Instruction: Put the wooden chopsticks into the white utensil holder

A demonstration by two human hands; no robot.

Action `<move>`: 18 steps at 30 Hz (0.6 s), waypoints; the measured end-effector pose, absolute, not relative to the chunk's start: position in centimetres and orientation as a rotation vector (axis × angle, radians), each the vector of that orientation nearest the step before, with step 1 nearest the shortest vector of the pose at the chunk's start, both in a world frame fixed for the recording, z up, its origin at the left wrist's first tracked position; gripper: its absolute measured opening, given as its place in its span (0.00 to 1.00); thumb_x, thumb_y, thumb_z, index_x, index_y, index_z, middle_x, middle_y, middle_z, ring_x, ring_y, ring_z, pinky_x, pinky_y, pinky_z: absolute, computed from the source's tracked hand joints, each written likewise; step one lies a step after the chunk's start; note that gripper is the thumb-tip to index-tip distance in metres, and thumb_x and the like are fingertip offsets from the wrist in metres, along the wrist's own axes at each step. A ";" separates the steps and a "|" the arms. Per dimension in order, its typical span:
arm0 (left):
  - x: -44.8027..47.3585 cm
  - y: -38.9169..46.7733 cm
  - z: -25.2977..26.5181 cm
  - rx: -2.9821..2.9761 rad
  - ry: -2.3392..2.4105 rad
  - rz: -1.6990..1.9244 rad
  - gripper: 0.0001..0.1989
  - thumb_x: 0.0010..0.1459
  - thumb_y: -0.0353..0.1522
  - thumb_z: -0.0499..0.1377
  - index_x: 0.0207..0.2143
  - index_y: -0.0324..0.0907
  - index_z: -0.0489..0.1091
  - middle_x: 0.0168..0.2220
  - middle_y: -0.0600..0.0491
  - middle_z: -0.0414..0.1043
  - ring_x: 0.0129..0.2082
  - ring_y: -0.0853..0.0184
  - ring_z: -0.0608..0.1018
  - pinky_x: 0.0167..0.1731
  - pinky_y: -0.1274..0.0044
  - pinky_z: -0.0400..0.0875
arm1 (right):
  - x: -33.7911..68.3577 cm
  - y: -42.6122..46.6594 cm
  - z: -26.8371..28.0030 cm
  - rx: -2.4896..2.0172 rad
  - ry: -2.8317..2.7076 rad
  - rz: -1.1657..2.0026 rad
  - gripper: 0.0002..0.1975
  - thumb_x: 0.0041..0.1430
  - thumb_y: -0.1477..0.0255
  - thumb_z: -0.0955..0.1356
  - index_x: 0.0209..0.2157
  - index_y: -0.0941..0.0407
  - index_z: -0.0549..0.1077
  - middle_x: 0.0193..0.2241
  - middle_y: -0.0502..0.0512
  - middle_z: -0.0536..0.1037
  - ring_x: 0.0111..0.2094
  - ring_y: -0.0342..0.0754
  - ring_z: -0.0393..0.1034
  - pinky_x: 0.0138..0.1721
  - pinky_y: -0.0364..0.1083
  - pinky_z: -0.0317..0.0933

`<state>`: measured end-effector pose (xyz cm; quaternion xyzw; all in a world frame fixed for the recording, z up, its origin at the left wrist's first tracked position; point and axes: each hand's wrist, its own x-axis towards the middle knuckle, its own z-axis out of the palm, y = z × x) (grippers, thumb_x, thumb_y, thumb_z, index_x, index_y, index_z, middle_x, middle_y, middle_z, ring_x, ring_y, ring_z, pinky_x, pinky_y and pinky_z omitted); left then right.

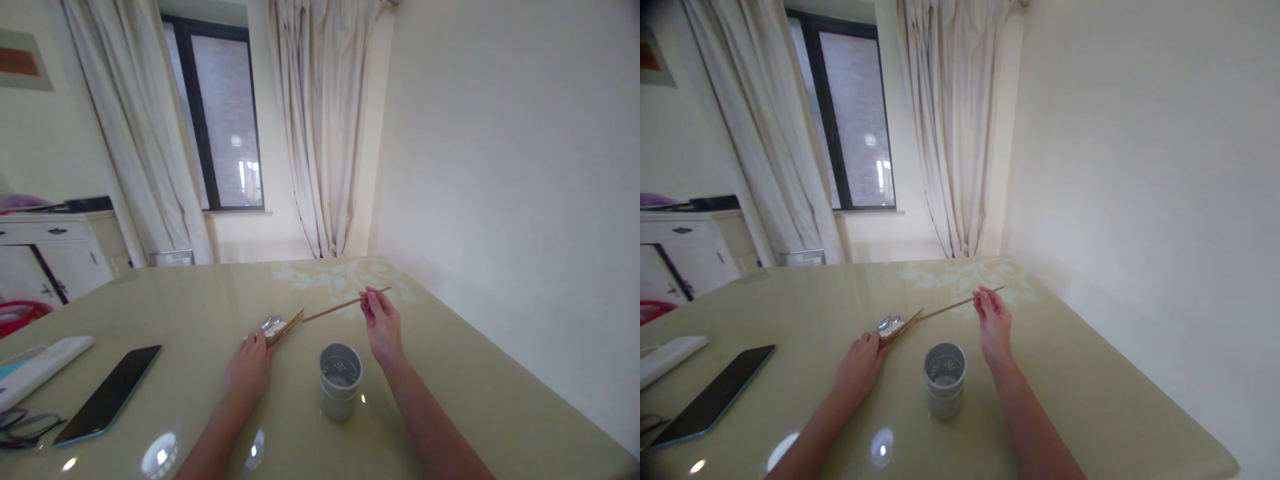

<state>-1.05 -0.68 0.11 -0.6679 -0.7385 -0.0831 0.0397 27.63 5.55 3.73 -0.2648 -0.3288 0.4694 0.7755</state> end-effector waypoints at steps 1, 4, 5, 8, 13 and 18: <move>-1.2 -0.6 0.0 -2.030 -2.256 -0.262 0.16 0.73 0.34 0.51 0.53 0.35 0.73 0.52 0.38 0.77 0.54 0.53 0.78 0.54 0.67 0.70 | 28.4 5.3 4.5 -0.529 -0.694 0.969 0.21 0.43 0.58 0.84 0.38 0.53 0.84 0.35 0.51 0.85 0.34 0.41 0.76 0.39 0.41 0.73; -1.4 -0.5 0.0 -2.020 -2.232 -0.305 0.15 0.73 0.34 0.53 0.51 0.35 0.74 0.51 0.40 0.76 0.53 0.53 0.78 0.54 0.67 0.70 | 30.2 4.4 6.4 -0.452 -0.691 0.848 0.20 0.48 0.60 0.83 0.41 0.52 0.84 0.34 0.50 0.83 0.33 0.40 0.75 0.36 0.39 0.72; -1.4 -0.5 0.0 -2.024 -2.220 -0.324 0.14 0.72 0.34 0.53 0.51 0.36 0.74 0.51 0.41 0.76 0.53 0.54 0.78 0.54 0.68 0.70 | 30.6 4.1 6.7 -0.438 -0.695 0.821 0.20 0.49 0.60 0.83 0.42 0.52 0.84 0.33 0.49 0.83 0.32 0.40 0.75 0.35 0.38 0.72; -1.3 -0.5 0.1 -2.033 -2.179 -0.385 0.12 0.71 0.33 0.55 0.52 0.38 0.73 0.51 0.43 0.76 0.52 0.55 0.77 0.53 0.69 0.70 | 30.5 3.4 7.1 -0.440 -0.750 0.812 0.20 0.52 0.59 0.82 0.44 0.53 0.85 0.29 0.49 0.80 0.30 0.40 0.72 0.32 0.38 0.69; -1.1 -0.7 0.3 -2.038 -2.145 -0.454 0.10 0.71 0.31 0.55 0.47 0.42 0.75 0.49 0.45 0.76 0.51 0.57 0.78 0.50 0.70 0.70 | 28.0 2.6 6.2 -0.539 -0.977 0.969 0.21 0.54 0.56 0.81 0.45 0.52 0.85 0.27 0.51 0.80 0.30 0.43 0.70 0.33 0.42 0.67; -1.2 -0.8 0.2 -2.045 -2.134 -0.486 0.09 0.70 0.31 0.55 0.44 0.42 0.76 0.47 0.45 0.77 0.49 0.57 0.78 0.50 0.70 0.69 | 26.3 2.2 5.2 -0.623 -1.174 1.041 0.19 0.56 0.56 0.79 0.45 0.52 0.86 0.28 0.53 0.82 0.30 0.45 0.70 0.35 0.46 0.66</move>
